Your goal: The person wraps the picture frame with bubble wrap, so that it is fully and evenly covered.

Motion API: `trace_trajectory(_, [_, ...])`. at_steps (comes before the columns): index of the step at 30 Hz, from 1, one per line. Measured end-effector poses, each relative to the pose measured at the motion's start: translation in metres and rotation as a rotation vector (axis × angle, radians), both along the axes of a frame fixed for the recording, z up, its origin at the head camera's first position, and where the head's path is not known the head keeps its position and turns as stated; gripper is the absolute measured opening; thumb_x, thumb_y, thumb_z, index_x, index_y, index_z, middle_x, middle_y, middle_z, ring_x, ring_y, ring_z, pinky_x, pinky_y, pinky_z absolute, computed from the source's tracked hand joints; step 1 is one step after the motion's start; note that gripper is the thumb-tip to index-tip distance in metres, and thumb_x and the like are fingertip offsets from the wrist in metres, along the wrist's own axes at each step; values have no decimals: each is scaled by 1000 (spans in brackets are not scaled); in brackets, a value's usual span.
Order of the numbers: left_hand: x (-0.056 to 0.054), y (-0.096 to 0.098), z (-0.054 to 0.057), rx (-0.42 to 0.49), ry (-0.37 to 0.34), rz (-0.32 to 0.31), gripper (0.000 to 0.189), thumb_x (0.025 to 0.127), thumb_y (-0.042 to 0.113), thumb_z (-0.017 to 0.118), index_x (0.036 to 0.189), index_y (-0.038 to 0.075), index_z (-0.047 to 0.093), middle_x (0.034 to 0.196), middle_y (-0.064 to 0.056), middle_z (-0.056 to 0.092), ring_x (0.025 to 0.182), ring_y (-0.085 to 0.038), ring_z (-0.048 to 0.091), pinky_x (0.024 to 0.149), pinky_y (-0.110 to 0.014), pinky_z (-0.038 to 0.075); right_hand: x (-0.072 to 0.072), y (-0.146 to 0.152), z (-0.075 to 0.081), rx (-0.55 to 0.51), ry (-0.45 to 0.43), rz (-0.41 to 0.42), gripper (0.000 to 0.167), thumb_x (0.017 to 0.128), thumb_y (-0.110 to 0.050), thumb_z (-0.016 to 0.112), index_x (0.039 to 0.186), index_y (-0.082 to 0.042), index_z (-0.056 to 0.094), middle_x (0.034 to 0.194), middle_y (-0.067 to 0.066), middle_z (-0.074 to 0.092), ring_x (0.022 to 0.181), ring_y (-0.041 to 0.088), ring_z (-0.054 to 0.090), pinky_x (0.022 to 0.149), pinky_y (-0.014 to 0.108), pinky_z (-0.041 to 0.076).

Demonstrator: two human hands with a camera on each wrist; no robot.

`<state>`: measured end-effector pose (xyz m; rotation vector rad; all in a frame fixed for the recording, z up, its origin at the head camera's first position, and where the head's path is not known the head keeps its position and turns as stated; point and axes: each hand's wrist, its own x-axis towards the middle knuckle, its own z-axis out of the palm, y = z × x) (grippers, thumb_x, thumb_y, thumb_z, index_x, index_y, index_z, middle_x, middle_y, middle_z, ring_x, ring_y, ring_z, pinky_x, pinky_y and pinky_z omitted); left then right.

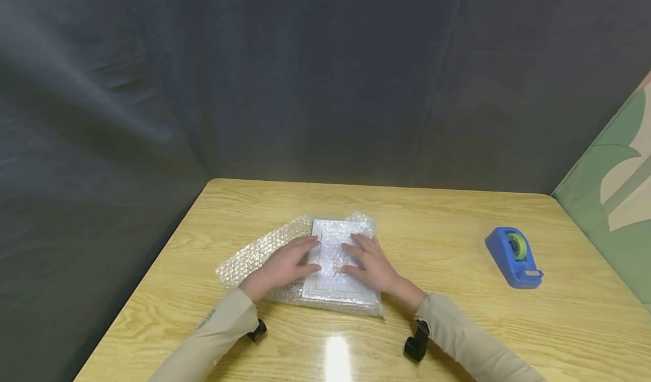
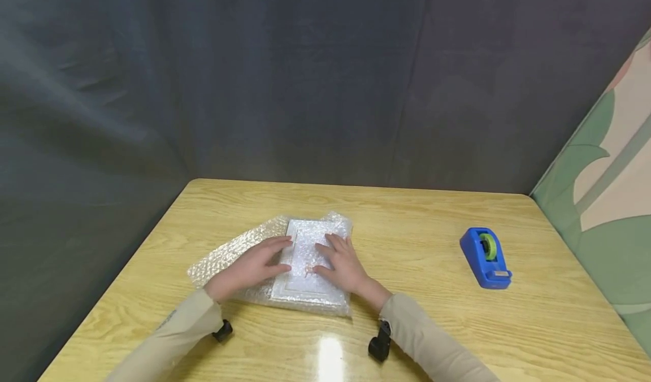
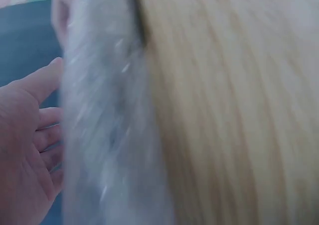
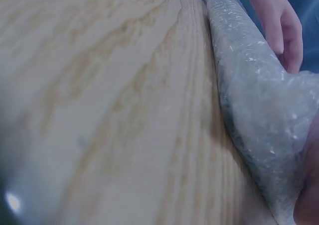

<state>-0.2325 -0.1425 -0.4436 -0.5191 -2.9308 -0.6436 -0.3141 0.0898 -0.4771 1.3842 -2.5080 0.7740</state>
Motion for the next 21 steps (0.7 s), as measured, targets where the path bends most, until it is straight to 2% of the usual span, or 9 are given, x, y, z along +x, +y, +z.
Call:
trace_trajectory(5, [23,-42,9,135,-50,167,60,87,33,60,135,2,40,142,-15,35,128,-32,34,106,-48,27,-1,1,-3,-23,6,1,57,81,-29,66,125,4,51,134,27,40,126,42,31,105,61,14])
trace_trajectory(9, [42,-83,9,146,-79,276,63,85,28,62,134,-3,38,139,-23,35,126,-39,35,102,-52,31,-2,2,-6,-35,3,4,57,80,-29,66,125,4,51,133,28,39,126,41,31,105,60,13])
trace_trajectory(12, [55,-108,6,154,-133,317,66,85,29,63,134,-6,36,137,-27,35,124,-43,34,98,-55,35,-2,2,-6,-38,7,6,57,81,-29,66,125,4,51,133,28,39,126,41,31,105,60,14])
trace_trajectory(15, [66,-125,4,189,-192,351,67,85,31,63,134,-6,36,135,-28,38,120,-45,38,93,-54,39,-2,2,-6,-36,-1,8,57,81,-29,66,125,4,51,134,28,39,127,41,31,105,60,13])
trace_trajectory(18, [74,-136,3,217,-223,371,62,86,29,62,132,-6,39,126,-26,48,111,-42,47,85,-49,46,-2,2,-5,-31,-18,7,57,81,-30,65,126,3,50,135,27,38,128,40,29,106,59,11])
trace_trajectory(21, [78,-140,4,233,-222,368,51,86,19,62,126,-8,45,111,-22,56,97,-34,55,73,-39,51,-2,1,-4,-26,-30,5,58,82,-32,64,127,2,49,136,27,37,128,40,29,106,59,11])
